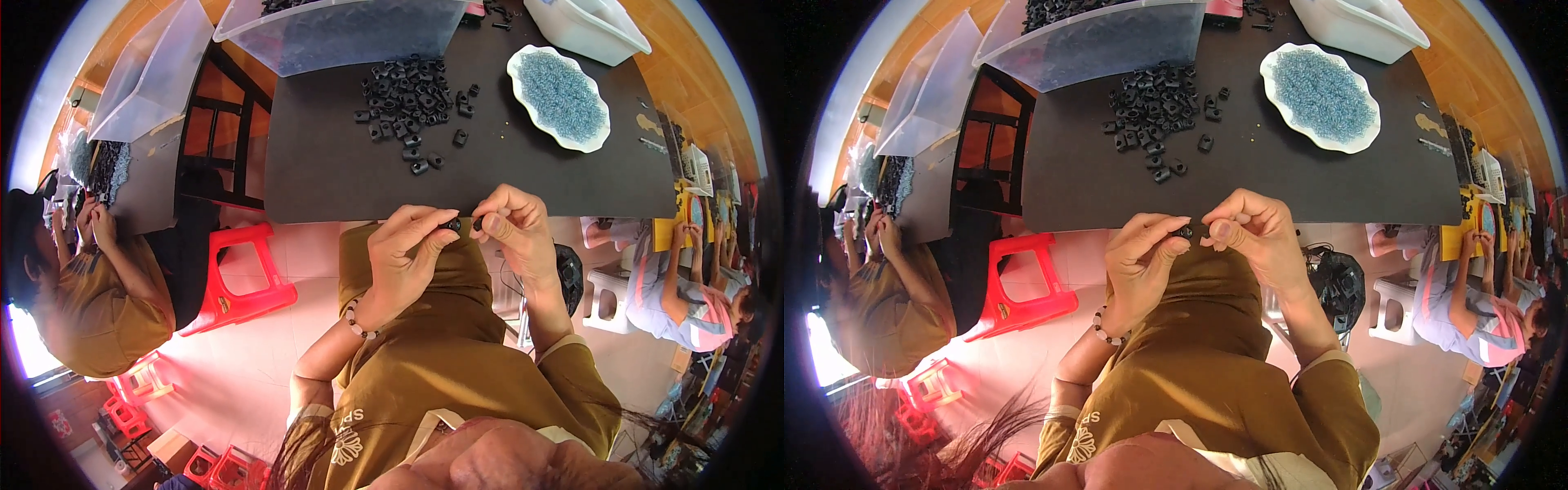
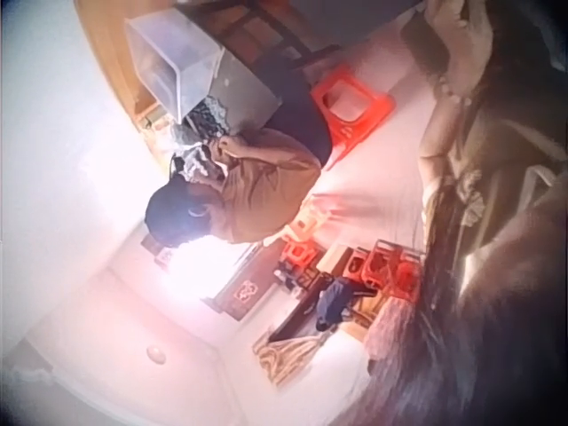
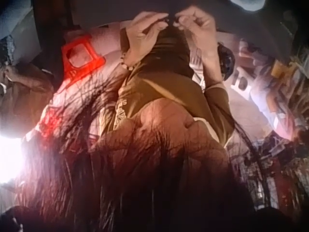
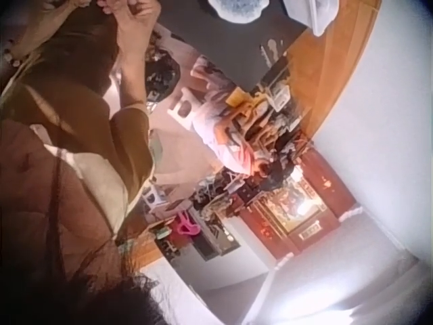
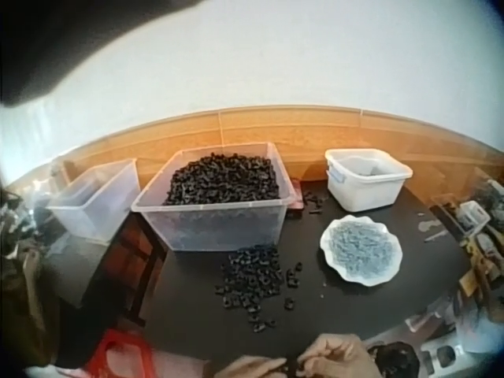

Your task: The person assembles plastic cord locks by hand, picking up small springs and plastic components and fitting them into the lock casings.

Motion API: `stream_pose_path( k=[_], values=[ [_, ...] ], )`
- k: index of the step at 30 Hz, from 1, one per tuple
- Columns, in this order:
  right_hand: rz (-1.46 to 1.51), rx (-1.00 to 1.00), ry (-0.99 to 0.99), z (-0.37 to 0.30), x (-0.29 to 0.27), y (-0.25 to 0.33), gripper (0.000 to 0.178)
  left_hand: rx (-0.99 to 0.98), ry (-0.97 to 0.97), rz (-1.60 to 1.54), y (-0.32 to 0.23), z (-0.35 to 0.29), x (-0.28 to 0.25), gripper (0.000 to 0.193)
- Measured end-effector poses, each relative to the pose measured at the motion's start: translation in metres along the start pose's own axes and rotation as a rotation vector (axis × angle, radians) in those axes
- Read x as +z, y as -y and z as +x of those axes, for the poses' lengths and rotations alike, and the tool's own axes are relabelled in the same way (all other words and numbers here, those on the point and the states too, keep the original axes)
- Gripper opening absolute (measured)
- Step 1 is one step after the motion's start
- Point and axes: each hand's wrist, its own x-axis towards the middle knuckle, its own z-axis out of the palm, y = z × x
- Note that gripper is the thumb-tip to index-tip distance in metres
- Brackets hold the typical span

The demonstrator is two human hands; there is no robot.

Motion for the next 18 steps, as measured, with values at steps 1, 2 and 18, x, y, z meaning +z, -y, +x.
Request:
stream_pose_path(
  k=[1,2,18],
  values=[
    [0.002,-0.001,-0.003,-0.0011,-0.0008,-0.0024,0.016,0.06,-0.001,0.035,0.0013,0.0007,0.0004,0.024],
    [0.017,0.016,-0.002,-0.0021,-0.0008,-0.0046,0.016,0.121,-0.002,0.07,0.0018,0.001,0.0009,0.025],
    [-0.084,0.096,0.027,-0.0032,-0.0055,-0.0056,0.016,0.209,0.021,0.151,-0.0037,-0.0017,0.0012,0.027]
  ],
)
